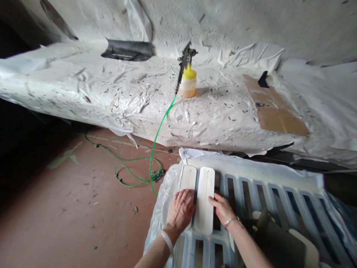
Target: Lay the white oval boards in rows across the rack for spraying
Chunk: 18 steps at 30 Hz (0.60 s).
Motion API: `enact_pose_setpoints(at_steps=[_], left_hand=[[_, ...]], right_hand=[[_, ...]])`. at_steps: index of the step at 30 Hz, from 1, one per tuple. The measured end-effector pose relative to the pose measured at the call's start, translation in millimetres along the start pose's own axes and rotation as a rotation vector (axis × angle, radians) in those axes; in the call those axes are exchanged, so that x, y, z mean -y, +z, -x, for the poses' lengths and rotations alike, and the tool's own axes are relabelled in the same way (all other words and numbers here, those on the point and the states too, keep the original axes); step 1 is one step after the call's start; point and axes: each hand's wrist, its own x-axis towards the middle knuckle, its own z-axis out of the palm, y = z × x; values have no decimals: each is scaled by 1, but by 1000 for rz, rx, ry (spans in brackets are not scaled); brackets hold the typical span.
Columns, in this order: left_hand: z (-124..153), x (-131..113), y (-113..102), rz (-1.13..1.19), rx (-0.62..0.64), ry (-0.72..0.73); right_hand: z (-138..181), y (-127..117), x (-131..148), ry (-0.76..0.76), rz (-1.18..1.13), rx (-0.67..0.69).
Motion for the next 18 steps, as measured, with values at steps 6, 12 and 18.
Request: enact_pose_setpoints(at_steps=[6, 12, 18], left_hand=[[-10, -3, 3, -1, 61, 3], [-10, 2, 15, -47, 62, 33], [-7, 10, 23, -154, 57, 103]], right_hand=[[-6, -2, 6, 149, -44, 73], [-8, 2, 13, 260, 201, 85], [-21, 3, 24, 330, 538, 117]])
